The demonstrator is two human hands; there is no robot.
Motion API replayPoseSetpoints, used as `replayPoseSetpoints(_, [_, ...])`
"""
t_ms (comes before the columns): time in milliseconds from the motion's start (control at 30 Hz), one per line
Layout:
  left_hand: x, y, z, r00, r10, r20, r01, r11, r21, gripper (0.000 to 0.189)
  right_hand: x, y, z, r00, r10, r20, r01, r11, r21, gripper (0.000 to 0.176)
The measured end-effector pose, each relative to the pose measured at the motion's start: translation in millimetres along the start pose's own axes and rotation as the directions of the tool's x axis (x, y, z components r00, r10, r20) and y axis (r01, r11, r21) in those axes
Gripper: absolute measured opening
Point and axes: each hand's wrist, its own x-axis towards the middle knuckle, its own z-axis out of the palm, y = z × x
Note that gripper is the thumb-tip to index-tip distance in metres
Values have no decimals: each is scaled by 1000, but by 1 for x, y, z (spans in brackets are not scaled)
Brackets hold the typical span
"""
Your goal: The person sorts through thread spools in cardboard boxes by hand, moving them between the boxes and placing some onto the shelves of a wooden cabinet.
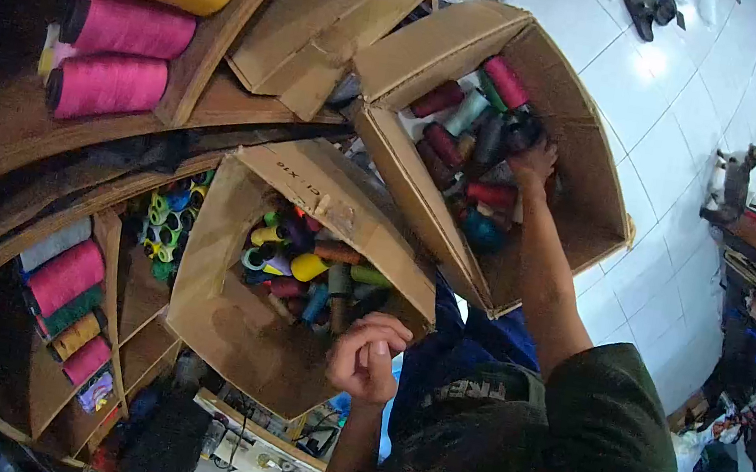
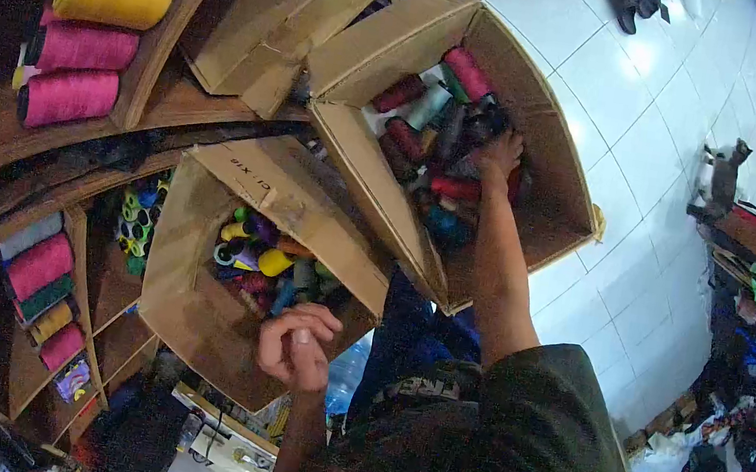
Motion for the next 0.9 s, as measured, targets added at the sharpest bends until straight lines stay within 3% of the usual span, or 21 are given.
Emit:
replayPoseSetpoints(100, [1,-4,2,999,-34,-14,34,999,-5,12,10,3,10,997,71,2,-71,997,6,96])
replayPoseSetpoints(200, [4,-3,2,999,-42,-26,41,998,-44,13,20,17,18,996,-28,86,14,988,153,101])
replayPoseSetpoints(300, [3,-4,0,998,-47,-51,44,997,-66,12,-4,0,-20,992,-42,123,41,999,14,99])
replayPoseSetpoints(367, [2,-6,-1,998,-56,-38,55,998,-41,11,43,46,48,943,-321,-83,298,932,-208,95])
replayPoseSetpoints(433, [0,-6,0,996,-76,-41,74,996,-41,10,40,45,46,882,-445,-153,413,888,-203,92])
replayPoseSetpoints(500, [-3,-6,2,993,-102,-55,99,994,-55,10,21,40,31,905,-409,-120,419,905,74,91])
replayPoseSetpoints(667, [-11,-5,-3,988,-156,-4,156,987,-45,7,14,26,13,896,-409,-173,383,909,-166,101])
replayPoseSetpoints(767, [-16,-6,-6,988,-152,0,152,988,-31,7,14,23,13,916,-381,-129,362,920,-152,103])
replayPoseSetpoints(867, [-20,-10,-1,986,-165,-14,163,982,-94,7,24,37,27,846,-491,-209,505,863,16,99])
replayPoseSetpoints(900, [-22,-9,-1,986,-169,0,169,982,-81,7,16,36,23,884,-435,-171,444,896,17,97])
